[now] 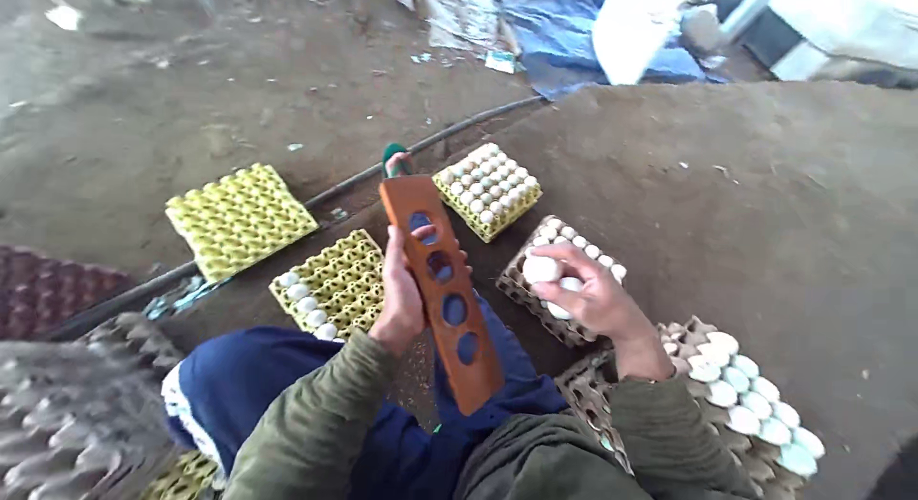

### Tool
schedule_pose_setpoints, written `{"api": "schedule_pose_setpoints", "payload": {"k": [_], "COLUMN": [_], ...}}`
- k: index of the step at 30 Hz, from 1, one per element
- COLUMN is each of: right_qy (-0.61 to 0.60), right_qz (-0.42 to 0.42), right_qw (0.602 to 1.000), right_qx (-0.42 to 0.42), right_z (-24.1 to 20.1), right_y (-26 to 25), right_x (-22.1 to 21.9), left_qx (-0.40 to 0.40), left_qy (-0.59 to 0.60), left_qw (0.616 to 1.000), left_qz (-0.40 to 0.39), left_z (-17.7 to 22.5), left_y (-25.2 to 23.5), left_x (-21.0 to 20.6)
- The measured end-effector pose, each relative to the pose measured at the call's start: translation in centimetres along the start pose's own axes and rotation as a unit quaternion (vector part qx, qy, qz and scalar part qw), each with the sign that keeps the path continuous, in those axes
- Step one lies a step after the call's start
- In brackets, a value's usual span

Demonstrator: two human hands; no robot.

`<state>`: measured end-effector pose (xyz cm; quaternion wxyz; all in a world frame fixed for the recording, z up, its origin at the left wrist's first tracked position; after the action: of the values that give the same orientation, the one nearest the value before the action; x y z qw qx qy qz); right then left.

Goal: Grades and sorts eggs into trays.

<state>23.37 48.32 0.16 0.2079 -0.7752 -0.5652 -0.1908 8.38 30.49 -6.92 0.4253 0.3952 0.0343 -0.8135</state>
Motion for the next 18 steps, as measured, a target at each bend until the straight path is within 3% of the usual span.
{"api": "schedule_pose_setpoints", "payload": {"k": [3,9,18], "right_qy": [0.129,0.245,0.187], "right_qz": [-0.078,-0.132,-0.114], "right_qw": [0.987,0.960,0.971], "right_qx": [0.058,0.047,0.095], "right_z": [-3.1,-6.4,-6.8], "right_y": [-3.3,-5.9,-6.2], "right_x": [-4.7,-8.4,-9.3], "left_qx": [-0.009,-0.016,-0.006], "left_qy": [-0.024,-0.051,-0.022], "left_qw": [0.999,0.996,0.999], "left_qz": [0.028,0.068,0.044], "left_z": [0.2,0.9,1.1], "left_y": [0.6,1.2,1.3], "left_x": [0.5,1.3,0.8]}}
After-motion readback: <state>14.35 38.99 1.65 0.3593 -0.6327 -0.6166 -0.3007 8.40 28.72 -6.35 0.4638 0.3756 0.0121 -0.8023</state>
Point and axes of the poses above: each hand's wrist, its own y-axis away from the middle knuckle, its own x-axis out of the back of the hand, z = x × y, the point moved 6 cm from there along -y, towards the middle knuckle, and after that the axes turned 1 degree about y, right-handed, at the moved point
